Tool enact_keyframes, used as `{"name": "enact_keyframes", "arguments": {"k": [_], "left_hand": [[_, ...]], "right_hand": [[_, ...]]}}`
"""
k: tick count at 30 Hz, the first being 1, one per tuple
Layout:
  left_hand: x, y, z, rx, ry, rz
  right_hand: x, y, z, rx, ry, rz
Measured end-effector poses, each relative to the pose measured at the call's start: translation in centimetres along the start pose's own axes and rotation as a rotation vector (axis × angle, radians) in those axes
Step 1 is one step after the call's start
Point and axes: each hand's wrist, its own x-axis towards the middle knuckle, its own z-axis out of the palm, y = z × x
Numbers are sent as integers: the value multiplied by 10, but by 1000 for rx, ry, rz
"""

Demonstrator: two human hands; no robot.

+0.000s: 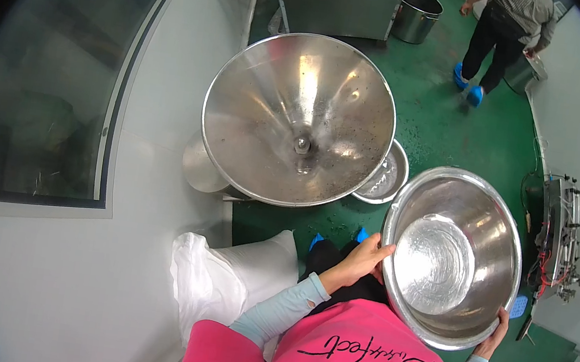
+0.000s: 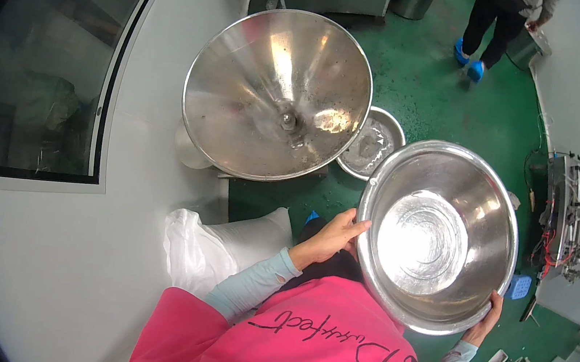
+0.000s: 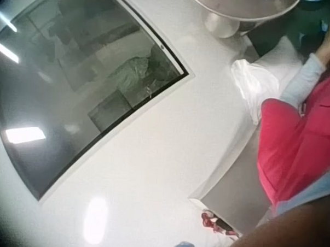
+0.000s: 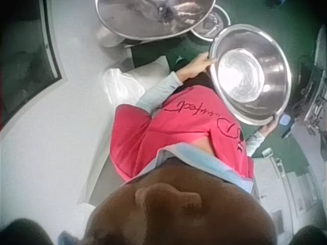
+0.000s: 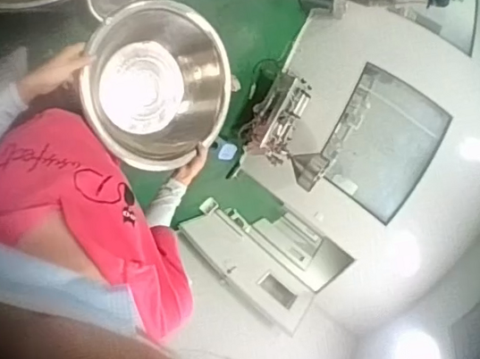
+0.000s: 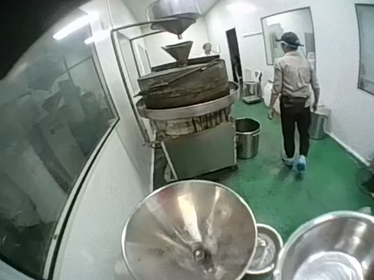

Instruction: Fill a large metal basin with water at a sink, carry it to a food processing area, and then return to the sink to fill it again.

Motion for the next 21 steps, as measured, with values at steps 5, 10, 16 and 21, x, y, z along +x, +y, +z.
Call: {"name": "enact_keyframes", "arguments": {"k": [5, 10, 16, 21], "left_hand": [[1, 3, -1, 1, -12, -13], [0, 3, -2, 24, -41, -26], [-4, 0, -5, -16, -75, -96], [-8, -6, -2, -152, -252, -107]], "right_hand": [[-11, -3, 6, 37, 8, 13], [-27, -3, 18, 36, 10, -44], [-35, 0, 18, 133, -1, -48], [-39, 0, 26, 166, -56, -108]]}}
